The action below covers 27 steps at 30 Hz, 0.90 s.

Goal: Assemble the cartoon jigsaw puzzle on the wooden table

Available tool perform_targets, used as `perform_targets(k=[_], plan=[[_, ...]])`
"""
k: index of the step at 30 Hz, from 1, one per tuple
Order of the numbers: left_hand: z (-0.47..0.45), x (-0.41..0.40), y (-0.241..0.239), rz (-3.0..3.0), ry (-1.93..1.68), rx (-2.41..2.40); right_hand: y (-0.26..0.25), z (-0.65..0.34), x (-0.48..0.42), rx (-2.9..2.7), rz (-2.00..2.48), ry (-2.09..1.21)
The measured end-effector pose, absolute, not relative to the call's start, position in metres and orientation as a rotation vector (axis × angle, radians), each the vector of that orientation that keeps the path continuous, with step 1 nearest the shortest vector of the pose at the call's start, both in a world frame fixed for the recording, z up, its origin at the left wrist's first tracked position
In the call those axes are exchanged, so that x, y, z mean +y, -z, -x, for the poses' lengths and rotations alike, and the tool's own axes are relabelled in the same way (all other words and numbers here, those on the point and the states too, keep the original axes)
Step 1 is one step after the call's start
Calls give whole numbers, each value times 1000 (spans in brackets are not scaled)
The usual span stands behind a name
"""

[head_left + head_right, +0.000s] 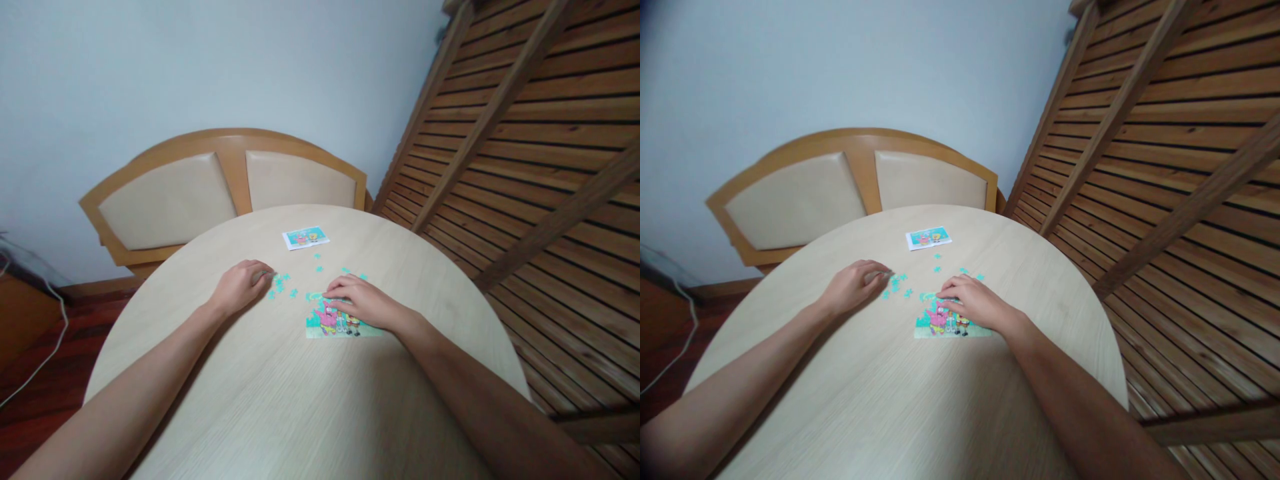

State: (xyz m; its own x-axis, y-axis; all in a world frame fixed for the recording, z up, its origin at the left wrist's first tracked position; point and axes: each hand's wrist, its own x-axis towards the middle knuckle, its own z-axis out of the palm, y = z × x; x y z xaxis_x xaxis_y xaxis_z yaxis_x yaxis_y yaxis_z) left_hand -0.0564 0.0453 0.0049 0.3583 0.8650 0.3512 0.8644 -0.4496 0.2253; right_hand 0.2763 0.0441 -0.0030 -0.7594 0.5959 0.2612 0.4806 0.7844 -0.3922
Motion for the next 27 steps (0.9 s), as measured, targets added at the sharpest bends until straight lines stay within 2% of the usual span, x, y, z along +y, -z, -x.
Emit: perform_targets(k=[3,11,27], plan=[[69,53,1,-2488,-680,1725,6,-276,46,-2587,804,-416],[58,59,14,-2575,-695,1514,6,-275,46,-2576,777,-417],[49,62,23,-2403,-865,1450,9,-276,47,-2567,770,-414]])
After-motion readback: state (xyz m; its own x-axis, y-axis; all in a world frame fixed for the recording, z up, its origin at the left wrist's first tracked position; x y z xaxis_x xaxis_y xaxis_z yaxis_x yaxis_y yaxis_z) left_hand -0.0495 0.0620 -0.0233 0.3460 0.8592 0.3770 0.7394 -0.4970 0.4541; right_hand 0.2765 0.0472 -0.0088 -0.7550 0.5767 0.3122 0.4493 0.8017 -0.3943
